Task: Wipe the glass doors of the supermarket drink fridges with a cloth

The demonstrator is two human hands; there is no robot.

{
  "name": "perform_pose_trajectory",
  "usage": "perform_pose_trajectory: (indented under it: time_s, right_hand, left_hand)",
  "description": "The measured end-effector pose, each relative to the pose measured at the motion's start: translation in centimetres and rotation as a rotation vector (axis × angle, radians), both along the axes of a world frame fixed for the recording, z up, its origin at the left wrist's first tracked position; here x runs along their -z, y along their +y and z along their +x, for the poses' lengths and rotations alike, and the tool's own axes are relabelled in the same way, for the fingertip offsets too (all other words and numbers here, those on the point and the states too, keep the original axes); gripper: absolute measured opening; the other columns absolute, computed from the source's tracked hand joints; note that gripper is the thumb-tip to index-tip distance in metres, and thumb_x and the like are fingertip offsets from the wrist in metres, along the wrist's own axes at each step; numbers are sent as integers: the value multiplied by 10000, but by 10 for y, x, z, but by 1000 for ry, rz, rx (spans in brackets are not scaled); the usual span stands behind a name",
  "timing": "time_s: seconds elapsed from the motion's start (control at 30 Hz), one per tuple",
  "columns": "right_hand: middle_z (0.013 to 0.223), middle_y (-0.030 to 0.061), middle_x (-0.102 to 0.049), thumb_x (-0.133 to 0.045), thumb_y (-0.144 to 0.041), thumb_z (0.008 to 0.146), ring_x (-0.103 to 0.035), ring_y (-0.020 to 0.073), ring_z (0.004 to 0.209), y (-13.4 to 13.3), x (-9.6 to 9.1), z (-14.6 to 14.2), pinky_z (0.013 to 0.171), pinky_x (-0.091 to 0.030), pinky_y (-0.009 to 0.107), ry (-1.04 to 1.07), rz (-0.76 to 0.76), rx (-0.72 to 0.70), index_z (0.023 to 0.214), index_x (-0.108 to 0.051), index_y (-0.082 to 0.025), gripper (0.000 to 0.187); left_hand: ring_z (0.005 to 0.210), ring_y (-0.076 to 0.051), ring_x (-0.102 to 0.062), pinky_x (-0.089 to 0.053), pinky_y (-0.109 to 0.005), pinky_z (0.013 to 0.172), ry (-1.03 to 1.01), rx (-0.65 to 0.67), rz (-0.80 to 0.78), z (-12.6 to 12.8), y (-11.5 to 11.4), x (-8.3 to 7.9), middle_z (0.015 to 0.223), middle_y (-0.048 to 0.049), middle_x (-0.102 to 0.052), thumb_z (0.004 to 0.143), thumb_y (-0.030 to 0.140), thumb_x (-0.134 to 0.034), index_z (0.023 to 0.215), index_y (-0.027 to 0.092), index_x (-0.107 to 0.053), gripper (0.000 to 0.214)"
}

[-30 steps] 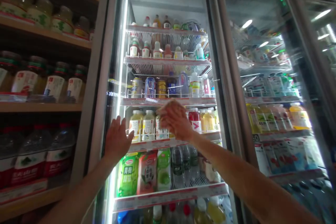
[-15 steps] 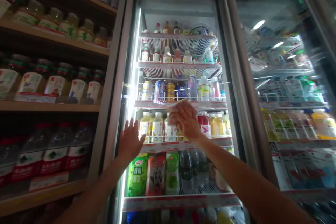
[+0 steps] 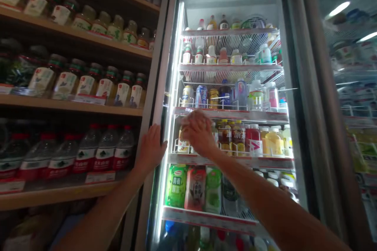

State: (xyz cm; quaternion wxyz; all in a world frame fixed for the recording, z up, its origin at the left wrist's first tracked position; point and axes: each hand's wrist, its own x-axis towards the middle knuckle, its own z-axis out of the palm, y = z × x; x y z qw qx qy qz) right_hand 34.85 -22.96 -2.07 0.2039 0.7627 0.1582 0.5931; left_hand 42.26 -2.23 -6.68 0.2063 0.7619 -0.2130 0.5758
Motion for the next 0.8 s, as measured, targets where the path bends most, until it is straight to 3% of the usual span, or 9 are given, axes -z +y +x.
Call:
perform_pose_trajectory:
  time_s: [0.07,0.1,0.2,0.27,0.43,0.5,0.63,0.8]
  right_hand:
    - [1412,24,-401,-421,-329,897,-252,251,1336,18,-5,12,1106,-93,508,95,-199,-68,1228,-508,-249,352]
    - [1408,28,-407,-414,-331,901,-256,253,1333,26,-10,18,1105,-95,514,96,-198,-80,1229,-508,-241,353]
    - [1432,79,-364,-392,-318,910,-220,301,1342,49,-29,33,1077,-89,581,-15,51,-59,1240,-500,-180,373]
    - [1440,90,-348,-388,-305,912,-198,309,1349,64,-27,42,1072,-84,597,-9,69,-70,1255,-487,-168,383]
    - [1369,79,-445,-460,-284,884,-254,261,1328,80,29,49,1095,-136,525,218,-350,-203,1188,-549,-200,328]
    - [1360,79,-455,-469,-298,881,-269,251,1320,77,41,46,1092,-157,507,215,-352,-222,1154,-572,-199,308]
    - [1406,96,-399,-460,-261,879,-239,291,1329,61,56,32,1078,-121,558,127,-135,-147,1204,-539,-175,346]
    - [1364,12,-462,-405,-283,910,-282,197,1314,38,97,14,1119,-118,469,348,-543,-234,1126,-579,-222,284]
  left_hand:
    - [1319,-304,-307,-321,-486,1031,-5,13,4,1,8,5,1425,-179,-335,818,310,-417,1337,83,-327,573]
    - [1319,-302,-307,-323,-483,1031,-10,19,4,2,11,7,1423,-177,-339,821,317,-414,1334,88,-332,567]
    - [1320,-298,-306,-317,-486,1033,-35,46,-15,4,21,12,1425,-178,-333,826,325,-402,1324,100,-344,549]
    - [1321,-298,-303,-315,-492,1032,-58,70,-48,4,27,11,1423,-188,-331,832,334,-394,1320,92,-345,547]
    - [1325,-284,-298,-310,-487,1041,-112,123,-64,-2,36,8,1416,-186,-341,849,342,-378,1328,97,-337,540]
    - [1326,-281,-298,-304,-492,1044,-123,125,-47,-6,38,7,1423,-172,-336,851,342,-380,1333,114,-334,535]
    - [1324,-290,-299,-302,-492,1045,-125,122,-52,-8,34,5,1418,-184,-340,848,353,-393,1320,103,-350,536]
    - [1320,-286,-307,-301,-492,1048,-150,166,-45,-7,16,4,1414,-167,-348,842,332,-389,1332,133,-334,532]
